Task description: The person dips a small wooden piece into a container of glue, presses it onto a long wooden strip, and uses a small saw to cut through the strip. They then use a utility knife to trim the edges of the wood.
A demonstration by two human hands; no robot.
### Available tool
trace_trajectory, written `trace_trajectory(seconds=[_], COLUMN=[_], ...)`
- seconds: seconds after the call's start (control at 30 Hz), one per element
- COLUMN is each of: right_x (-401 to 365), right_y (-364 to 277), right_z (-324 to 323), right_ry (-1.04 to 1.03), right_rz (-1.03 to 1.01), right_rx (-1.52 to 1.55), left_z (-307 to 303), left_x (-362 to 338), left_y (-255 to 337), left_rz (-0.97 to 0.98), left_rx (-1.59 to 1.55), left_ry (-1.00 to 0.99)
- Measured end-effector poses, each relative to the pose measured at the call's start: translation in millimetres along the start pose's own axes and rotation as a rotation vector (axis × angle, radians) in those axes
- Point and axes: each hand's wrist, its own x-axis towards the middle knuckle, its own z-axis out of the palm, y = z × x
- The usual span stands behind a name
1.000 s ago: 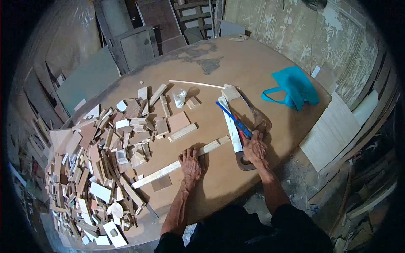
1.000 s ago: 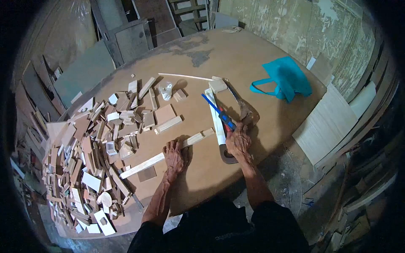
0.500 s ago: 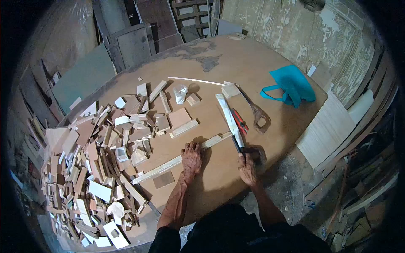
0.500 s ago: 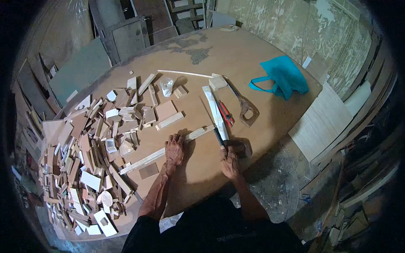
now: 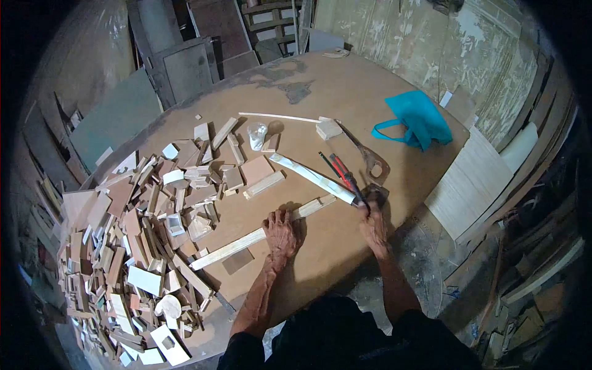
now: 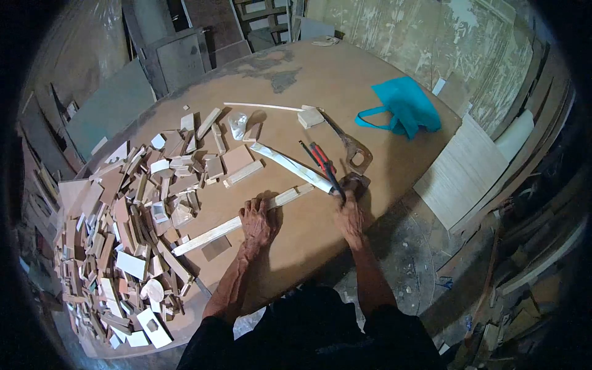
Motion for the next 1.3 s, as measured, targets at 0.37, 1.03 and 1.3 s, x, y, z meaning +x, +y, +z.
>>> trace_trajectory(seconds=[0.37, 1.03, 1.3], right_x=[55.9, -61.5, -72.6], right_y=[9.7, 51.7, 40.9], right_z=[30.6, -49.9, -66.0], right_ry=[-0.039, -0.497, -0.703], right_rz=[-0.008, -0.057, 0.193], right_rx=[-0.343, 0.342, 0.418], left_z=[32.8, 40.0, 52.5], left_x=[-6.9, -11.9, -14.1], left_y=[-14.8, 21.4, 18.2], left_rz=[0.0, 0.014, -0.003], left_rx=[0.149, 0.15, 0.159], left_ry=[0.003, 0.085, 0.075])
